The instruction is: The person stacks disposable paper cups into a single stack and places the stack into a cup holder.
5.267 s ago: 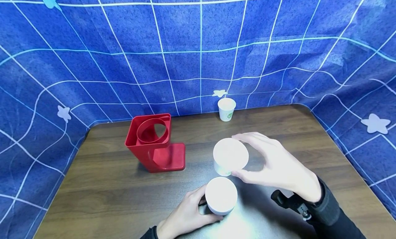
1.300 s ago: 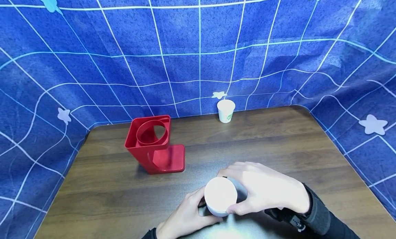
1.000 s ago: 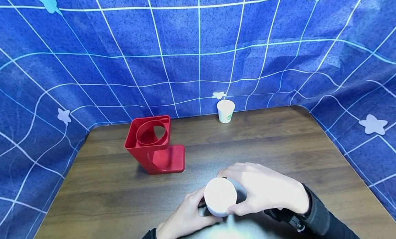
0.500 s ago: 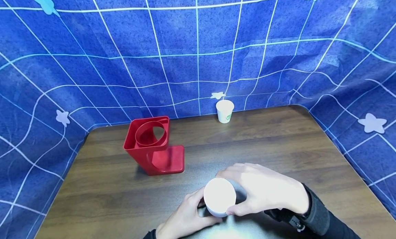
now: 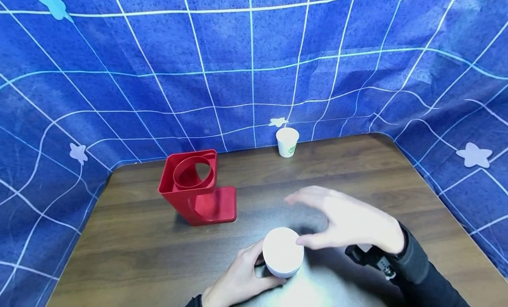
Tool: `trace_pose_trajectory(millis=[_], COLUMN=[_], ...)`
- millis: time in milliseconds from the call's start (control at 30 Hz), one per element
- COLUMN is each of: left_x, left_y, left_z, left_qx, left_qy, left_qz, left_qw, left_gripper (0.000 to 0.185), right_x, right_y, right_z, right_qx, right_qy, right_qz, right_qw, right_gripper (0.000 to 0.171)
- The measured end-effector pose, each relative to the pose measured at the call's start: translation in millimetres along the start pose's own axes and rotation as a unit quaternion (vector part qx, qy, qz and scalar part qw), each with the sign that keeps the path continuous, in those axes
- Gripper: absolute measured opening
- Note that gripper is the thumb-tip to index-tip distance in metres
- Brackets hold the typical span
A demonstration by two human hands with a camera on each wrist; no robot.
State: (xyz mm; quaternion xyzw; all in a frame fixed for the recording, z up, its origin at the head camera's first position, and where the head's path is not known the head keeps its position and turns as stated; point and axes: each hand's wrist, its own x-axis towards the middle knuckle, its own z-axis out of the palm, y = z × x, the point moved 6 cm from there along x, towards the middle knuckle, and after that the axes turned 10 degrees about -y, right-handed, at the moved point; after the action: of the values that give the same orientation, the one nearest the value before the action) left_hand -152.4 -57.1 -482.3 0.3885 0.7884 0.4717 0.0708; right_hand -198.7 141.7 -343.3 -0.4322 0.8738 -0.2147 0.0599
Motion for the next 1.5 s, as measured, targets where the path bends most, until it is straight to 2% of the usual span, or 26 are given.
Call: trace_pose_trajectory(millis=[133,200,367,533,667,867,1067,1267,1500], left_x=[-0.5,-0.6,-1.1,-0.7,-1.2,-2.6,-3.1,-2.6,-2.6], left_y=[-0.8,0.0,1.5,1.9,2.4,3.3,2.1,2.9,2.9], left_z=[0.4,0.4,0.3,-0.1,-0.2,0.2,0.4,-0.2,-0.4], left_qx=[0.000,0.008,0.016,0.015,0.015,0.016,0.012,0.005,-0.007], left_qy=[-0.001,0.002,0.005,0.005,0.006,0.006,0.001,-0.005,-0.009], left_qz=[-0.013,-0.006,-0.004,-0.009,-0.008,-0.006,-0.021,-0.029,-0.037], left_qw=[0.9999,0.9999,0.9999,0.9998,0.9998,0.9998,0.9997,0.9996,0.9992], left_gripper=[0.074,0.074,0.074,0.074,0.073,0.072,0.071,0.071,0.073], right_x=[1.5,3.2,10.9,22.5,33.1,49.7,68.6,85.1,109.2], right_y=[18.0,25.7,44.7,69.5,90.2,118.0,148.2,181.0,206.9], right_z=[-11.6,-16.2,-29.1,-39.7,-43.4,-41.2,-30.5,-16.1,0.3], right_qx=[0.010,0.009,0.025,0.044,0.050,0.056,0.056,0.052,0.086], right_qy=[0.033,0.047,0.094,0.154,0.182,0.183,0.170,0.175,0.161], right_qz=[0.047,0.068,0.083,0.100,0.121,0.172,0.215,0.244,0.271], right_qw=[0.998,0.997,0.992,0.982,0.975,0.966,0.960,0.953,0.945], right_gripper=[0.075,0.078,0.083,0.085,0.087,0.095,0.103,0.103,0.101])
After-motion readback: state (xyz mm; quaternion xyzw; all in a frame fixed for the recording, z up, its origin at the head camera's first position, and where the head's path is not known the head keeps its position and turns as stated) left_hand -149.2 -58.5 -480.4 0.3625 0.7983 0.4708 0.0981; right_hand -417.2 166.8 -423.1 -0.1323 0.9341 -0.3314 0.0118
